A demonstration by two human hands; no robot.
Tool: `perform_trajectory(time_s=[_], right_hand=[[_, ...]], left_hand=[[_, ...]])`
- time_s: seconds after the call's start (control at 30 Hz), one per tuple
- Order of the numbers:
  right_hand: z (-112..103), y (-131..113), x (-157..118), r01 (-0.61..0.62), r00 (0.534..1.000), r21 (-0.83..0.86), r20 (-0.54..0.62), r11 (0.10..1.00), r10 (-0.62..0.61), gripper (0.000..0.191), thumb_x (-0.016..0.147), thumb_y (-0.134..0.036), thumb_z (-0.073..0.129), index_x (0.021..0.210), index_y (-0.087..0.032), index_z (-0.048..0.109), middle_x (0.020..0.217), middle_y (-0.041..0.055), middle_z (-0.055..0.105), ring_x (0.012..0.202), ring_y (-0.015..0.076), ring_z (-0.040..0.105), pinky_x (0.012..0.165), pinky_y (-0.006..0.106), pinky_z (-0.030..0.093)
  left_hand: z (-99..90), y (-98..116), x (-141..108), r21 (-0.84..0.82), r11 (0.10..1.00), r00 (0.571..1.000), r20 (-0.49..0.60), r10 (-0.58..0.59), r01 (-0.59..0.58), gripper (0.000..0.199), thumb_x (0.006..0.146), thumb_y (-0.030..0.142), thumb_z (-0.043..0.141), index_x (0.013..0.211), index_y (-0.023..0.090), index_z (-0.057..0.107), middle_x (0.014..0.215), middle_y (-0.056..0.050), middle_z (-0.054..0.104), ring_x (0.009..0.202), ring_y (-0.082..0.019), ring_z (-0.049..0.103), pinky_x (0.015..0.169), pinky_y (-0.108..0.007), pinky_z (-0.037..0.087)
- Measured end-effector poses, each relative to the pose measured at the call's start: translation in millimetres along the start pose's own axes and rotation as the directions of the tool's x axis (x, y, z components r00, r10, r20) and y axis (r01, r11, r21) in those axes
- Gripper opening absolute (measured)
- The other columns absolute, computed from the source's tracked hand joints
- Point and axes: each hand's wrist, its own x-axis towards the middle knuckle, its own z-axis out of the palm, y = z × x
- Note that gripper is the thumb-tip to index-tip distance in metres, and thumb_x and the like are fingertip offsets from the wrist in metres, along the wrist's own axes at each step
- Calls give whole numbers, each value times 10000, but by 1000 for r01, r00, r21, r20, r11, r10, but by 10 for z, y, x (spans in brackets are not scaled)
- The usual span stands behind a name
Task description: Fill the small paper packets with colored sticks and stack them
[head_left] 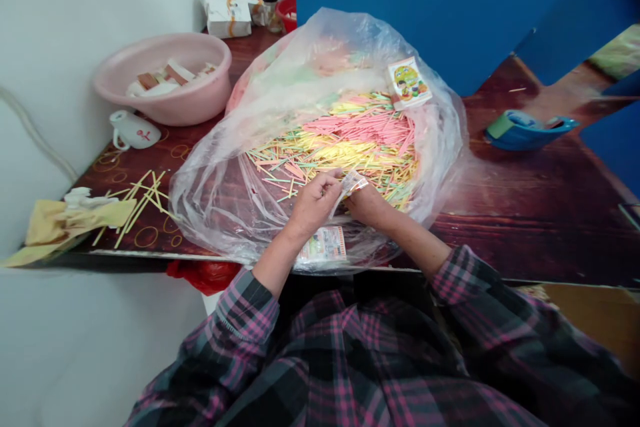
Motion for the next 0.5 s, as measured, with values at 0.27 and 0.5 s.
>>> perform_trajectory(time_s=[0.27, 0.5], right_hand=[[-202, -278, 84, 48, 889, 878, -255, 476, 380, 312, 917, -553, 578, 866, -246, 563, 836, 13, 664, 765, 165, 629, 786, 332, 540], [-31, -603, 136, 109, 821, 978, -190, 178, 538, 372, 737, -436, 762, 1025, -254, 612, 913, -19, 678, 813, 152, 635, 828, 313, 552]], left_hand=[[107, 260, -73, -737, 674, 950, -171, -260, 52, 73, 828, 254, 716, 883, 206, 721, 1082, -42, 776, 1228, -221, 656, 1102, -359, 472], [451, 287, -4, -876, 459, 925, -42, -377, 147, 197, 860, 248, 625, 1015, 195, 735, 1032, -53, 788, 1154, -222, 693, 1032, -342, 519]])
